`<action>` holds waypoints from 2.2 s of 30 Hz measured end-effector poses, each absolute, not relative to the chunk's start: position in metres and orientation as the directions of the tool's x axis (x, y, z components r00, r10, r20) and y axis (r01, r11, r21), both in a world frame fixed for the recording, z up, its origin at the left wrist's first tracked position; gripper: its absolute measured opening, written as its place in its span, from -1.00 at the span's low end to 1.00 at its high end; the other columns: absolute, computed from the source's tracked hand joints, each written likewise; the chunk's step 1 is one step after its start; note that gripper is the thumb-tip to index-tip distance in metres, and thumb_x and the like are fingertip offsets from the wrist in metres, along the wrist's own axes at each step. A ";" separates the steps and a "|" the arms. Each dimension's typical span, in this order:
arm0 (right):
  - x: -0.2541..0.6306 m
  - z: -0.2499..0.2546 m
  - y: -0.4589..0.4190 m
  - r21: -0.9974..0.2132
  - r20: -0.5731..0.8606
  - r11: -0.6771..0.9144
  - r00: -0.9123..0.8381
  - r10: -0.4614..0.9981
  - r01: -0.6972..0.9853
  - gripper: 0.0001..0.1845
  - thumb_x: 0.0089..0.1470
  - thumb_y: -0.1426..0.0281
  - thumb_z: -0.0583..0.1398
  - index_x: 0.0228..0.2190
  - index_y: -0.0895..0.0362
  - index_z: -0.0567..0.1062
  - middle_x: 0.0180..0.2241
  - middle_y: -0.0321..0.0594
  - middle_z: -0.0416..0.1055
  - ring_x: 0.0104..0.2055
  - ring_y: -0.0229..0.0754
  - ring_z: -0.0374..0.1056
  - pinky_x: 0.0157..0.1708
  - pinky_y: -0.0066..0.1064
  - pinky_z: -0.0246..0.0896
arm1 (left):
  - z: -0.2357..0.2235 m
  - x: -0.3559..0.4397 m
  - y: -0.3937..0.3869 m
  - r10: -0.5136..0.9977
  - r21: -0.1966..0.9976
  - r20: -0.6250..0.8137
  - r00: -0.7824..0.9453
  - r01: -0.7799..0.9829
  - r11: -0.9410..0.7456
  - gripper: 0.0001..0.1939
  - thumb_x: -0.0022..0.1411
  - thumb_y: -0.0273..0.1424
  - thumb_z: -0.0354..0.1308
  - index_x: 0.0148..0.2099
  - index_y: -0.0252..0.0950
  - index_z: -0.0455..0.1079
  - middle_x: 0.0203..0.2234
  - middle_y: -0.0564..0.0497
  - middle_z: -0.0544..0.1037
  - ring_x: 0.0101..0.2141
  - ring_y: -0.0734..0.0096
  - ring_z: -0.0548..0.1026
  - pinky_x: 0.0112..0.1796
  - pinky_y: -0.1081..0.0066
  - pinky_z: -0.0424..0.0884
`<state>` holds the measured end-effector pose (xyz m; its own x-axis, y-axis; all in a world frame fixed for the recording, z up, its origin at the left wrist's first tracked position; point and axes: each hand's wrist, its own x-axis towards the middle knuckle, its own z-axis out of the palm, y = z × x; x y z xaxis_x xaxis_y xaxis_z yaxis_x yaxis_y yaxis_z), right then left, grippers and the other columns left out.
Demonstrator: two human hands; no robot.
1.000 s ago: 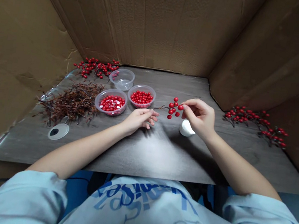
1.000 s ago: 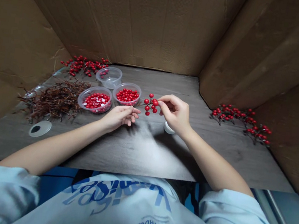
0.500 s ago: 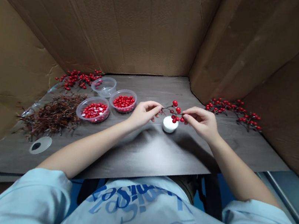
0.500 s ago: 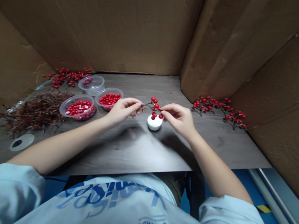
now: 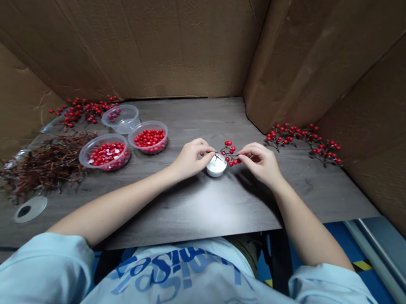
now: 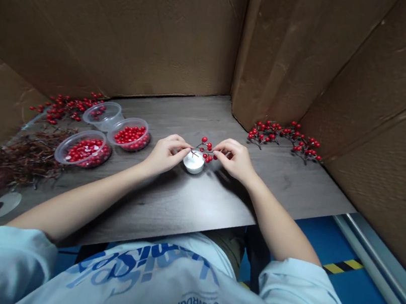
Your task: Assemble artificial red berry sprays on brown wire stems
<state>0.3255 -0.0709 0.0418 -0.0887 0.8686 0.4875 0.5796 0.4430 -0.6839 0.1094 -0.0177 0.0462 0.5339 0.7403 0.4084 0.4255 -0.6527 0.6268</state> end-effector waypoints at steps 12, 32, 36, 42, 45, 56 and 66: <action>0.323 0.042 -0.073 -0.580 0.558 0.470 -0.096 0.824 0.665 -0.88 -0.04 0.52 0.13 -0.46 0.16 0.48 -0.41 -0.20 0.42 -0.40 -0.28 0.30 -0.53 -0.49 0.18 | 0.037 0.103 -0.016 0.571 0.361 0.395 0.720 0.450 -0.817 -0.75 0.15 -0.50 -0.03 -0.20 -0.34 0.46 -0.35 -0.06 0.40 -0.35 0.45 0.36 -0.30 0.44 0.32; 0.323 0.037 -0.072 -0.550 0.543 0.444 -0.102 0.834 0.707 -0.89 -0.04 0.52 0.12 -0.48 0.14 0.45 -0.42 -0.21 0.41 -0.38 -0.26 0.31 -0.47 -0.46 0.20 | 0.060 0.116 -0.023 0.577 0.106 0.043 0.815 0.571 -0.814 -0.71 0.20 -0.41 -0.11 -0.20 -0.26 0.44 -0.31 -0.07 0.37 -0.30 0.31 0.33 -0.35 0.40 0.22; 0.323 0.039 -0.073 -0.557 0.536 0.439 -0.099 0.838 0.705 -0.89 -0.03 0.49 0.12 -0.48 0.14 0.46 -0.41 -0.20 0.41 -0.37 -0.25 0.31 -0.46 -0.44 0.20 | 0.057 0.116 -0.023 0.574 0.121 0.083 0.815 0.564 -0.817 -0.73 0.18 -0.41 -0.08 -0.22 -0.25 0.45 -0.33 -0.07 0.37 -0.31 0.31 0.34 -0.37 0.40 0.24; 0.322 0.041 -0.074 -0.628 0.516 0.403 -0.032 0.856 0.666 -0.89 0.00 0.41 0.13 -0.47 0.13 0.46 -0.41 -0.21 0.41 -0.41 -0.26 0.30 -0.50 -0.45 0.18 | 0.060 0.105 -0.022 0.598 0.228 0.209 0.774 0.556 -0.799 -0.72 0.15 -0.48 -0.06 -0.17 -0.25 0.44 -0.31 -0.06 0.40 -0.29 0.34 0.39 -0.32 0.40 0.31; 0.318 0.042 -0.074 -0.668 0.517 0.401 0.003 0.856 0.626 -0.89 -0.01 0.38 0.15 -0.48 0.14 0.46 -0.43 -0.21 0.41 -0.40 -0.26 0.30 -0.48 -0.44 0.17 | 0.063 0.095 -0.022 0.616 0.314 0.231 0.753 0.541 -0.780 -0.73 0.17 -0.44 -0.06 -0.16 -0.29 0.42 -0.29 -0.06 0.42 -0.29 0.36 0.40 -0.27 0.39 0.34; 0.271 0.077 -0.061 -0.654 0.437 0.468 -0.209 0.875 0.594 -0.89 -0.02 0.40 0.16 -0.48 0.17 0.47 -0.45 -0.22 0.40 -0.46 -0.32 0.25 -0.49 -0.48 0.12 | 0.064 0.048 -0.025 0.687 0.575 0.214 0.695 0.479 -0.664 -0.82 0.12 -0.40 0.02 -0.30 -0.34 0.42 -0.41 -0.03 0.47 -0.38 0.43 0.41 -0.33 0.43 0.33; 0.214 0.087 -0.027 -0.624 0.415 0.549 -0.359 0.836 0.557 -0.87 0.00 0.40 0.13 -0.47 0.17 0.47 -0.46 -0.25 0.37 -0.50 -0.36 0.23 -0.51 -0.52 0.11 | 0.043 -0.004 -0.025 0.848 0.772 0.183 0.497 0.462 -0.437 -0.81 0.07 -0.32 0.08 -0.39 -0.35 0.40 -0.50 0.01 0.46 -0.47 0.48 0.39 -0.48 0.52 0.30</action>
<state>0.2140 -0.0272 0.0873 -0.3589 0.8360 0.4152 0.5568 0.5487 -0.6236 -0.0039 -0.0246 0.0433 0.4967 0.8483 0.1834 0.4621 -0.4373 0.7715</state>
